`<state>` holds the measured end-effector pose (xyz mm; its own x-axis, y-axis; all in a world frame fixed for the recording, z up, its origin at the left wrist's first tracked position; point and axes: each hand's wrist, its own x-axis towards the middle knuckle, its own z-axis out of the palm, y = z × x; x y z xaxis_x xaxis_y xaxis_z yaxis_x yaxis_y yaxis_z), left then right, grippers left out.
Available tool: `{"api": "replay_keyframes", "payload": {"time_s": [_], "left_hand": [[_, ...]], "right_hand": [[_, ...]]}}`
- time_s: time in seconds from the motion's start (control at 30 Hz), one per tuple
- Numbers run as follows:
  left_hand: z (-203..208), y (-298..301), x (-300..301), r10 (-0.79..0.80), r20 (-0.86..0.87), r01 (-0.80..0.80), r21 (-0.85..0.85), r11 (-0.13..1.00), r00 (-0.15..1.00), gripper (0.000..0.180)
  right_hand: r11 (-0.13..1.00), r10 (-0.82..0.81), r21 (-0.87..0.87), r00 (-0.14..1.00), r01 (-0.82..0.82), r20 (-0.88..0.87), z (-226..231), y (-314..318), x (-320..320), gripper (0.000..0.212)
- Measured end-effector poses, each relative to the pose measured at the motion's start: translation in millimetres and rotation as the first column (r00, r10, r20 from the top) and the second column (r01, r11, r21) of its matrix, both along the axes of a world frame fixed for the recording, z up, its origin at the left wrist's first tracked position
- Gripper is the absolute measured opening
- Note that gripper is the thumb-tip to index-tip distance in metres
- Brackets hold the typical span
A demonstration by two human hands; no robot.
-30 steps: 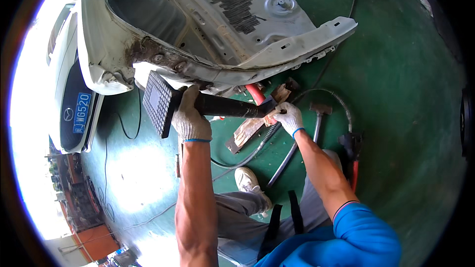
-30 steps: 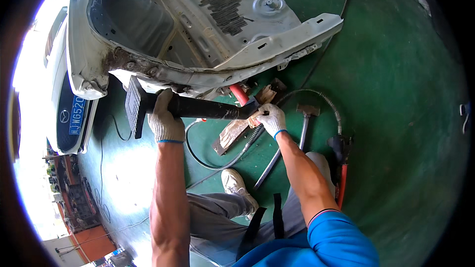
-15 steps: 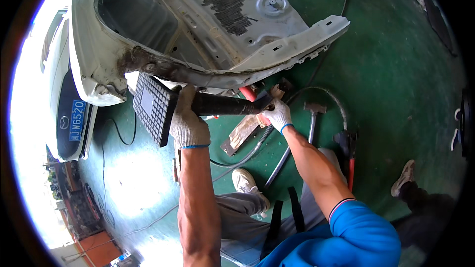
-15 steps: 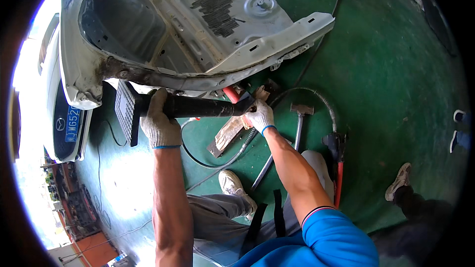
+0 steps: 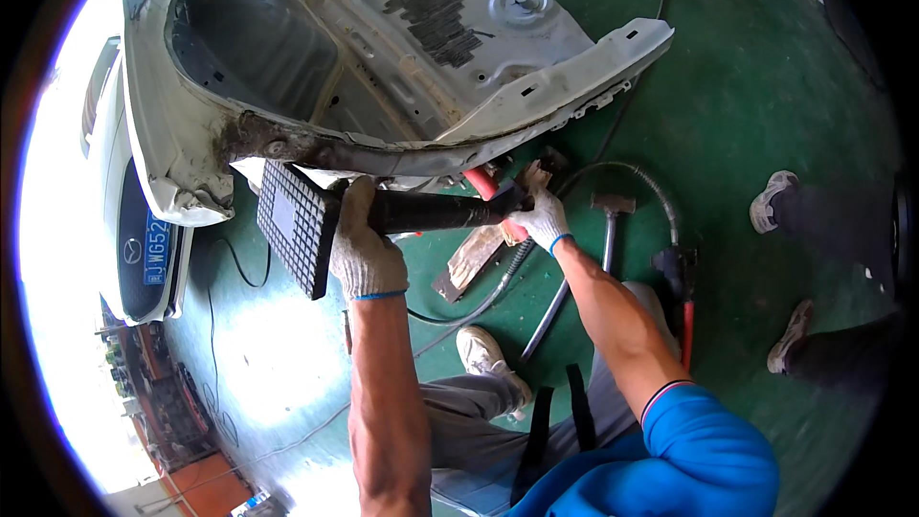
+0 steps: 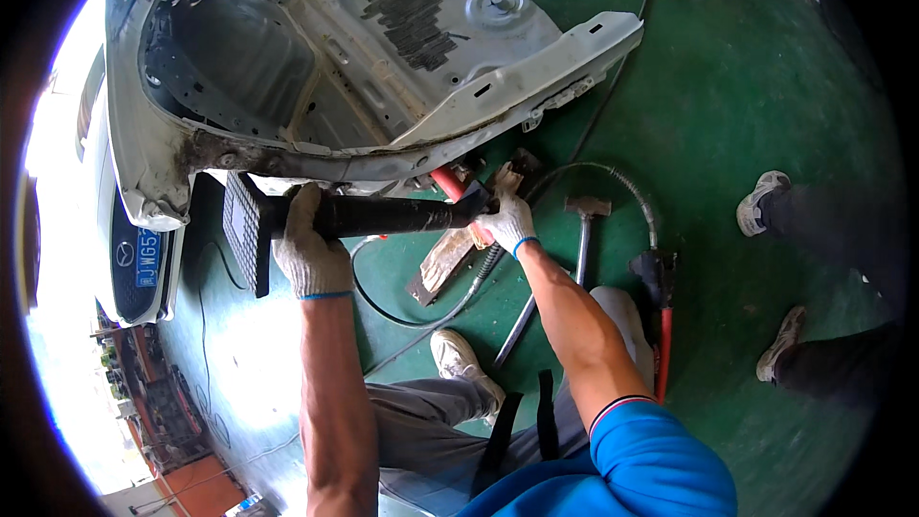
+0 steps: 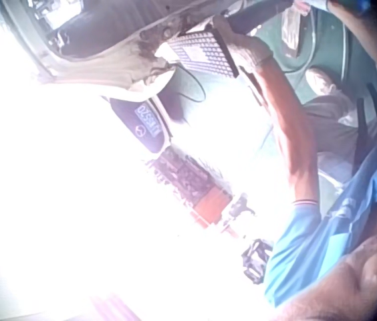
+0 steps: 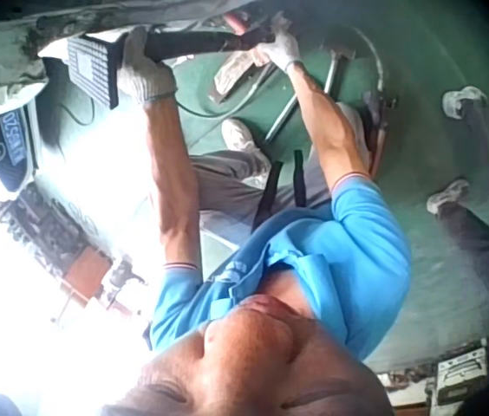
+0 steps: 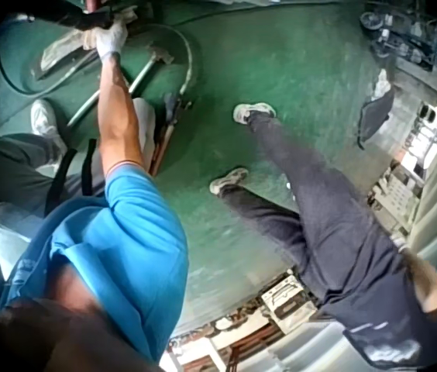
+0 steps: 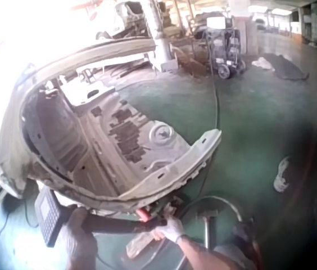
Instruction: The person uses a pneumatic dent puller and a hammer to straighten a dent on a white car bumper. They repeatedly reposition a wooden block and a rubber mat under the puller to apply force to different spots on the damaged area.
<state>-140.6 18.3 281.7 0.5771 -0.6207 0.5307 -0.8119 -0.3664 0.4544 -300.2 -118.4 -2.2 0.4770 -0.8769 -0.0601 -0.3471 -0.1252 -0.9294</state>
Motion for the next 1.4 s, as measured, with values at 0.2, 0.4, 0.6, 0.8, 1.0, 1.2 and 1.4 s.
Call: {"api": "replay_keyframes", "payload": {"time_s": [0.2,0.4,0.6,0.8,1.0,1.2,1.4], "left_hand": [[-5.9,5.4,7.7,-0.035,0.102,0.027,0.076,0.997,0.994,0.059],[-16.1,10.3,17.0,-0.057,-0.081,0.058,0.016,0.998,0.995,0.058],[-1.8,-9.9,-15.0,-0.201,-0.758,-0.212,-0.408,0.888,0.620,0.014],[-53.0,13.3,19.5,-0.231,-0.770,-0.120,-0.370,0.921,0.595,0.045],[-63.0,-9.6,14.5,-0.938,-0.335,-0.456,-0.824,0.337,-0.087,0.038],[-34.0,-8.2,2.2,-0.841,-0.539,-0.355,-0.797,0.489,0.051,0.032],[-11.2,4.8,-3.2,-0.082,-0.347,0.041,-0.124,0.991,0.934,0.033]], "right_hand": [[0.994,0.092,0.062,0.996,-0.091,-0.019,-10.7,-6.3,-7.0,0.054],[0.993,-0.073,0.103,0.995,0.066,0.070,-2.8,-6.3,-36.7,0.037],[0.959,0.244,0.093,0.948,-0.267,0.204,140.1,11.2,-24.5,0.044],[0.852,0.432,-0.467,0.822,-0.237,0.371,315.1,44.9,17.3,0.084],[0.635,0.400,-0.764,0.895,-0.114,0.200,357.1,80.7,51.6,0.089],[0.621,0.449,-0.779,0.856,-0.091,0.257,350.3,61.1,64.9,0.070],[0.879,0.362,-0.083,0.544,-0.469,0.757,313.5,28.8,25.6,0.082]]}}
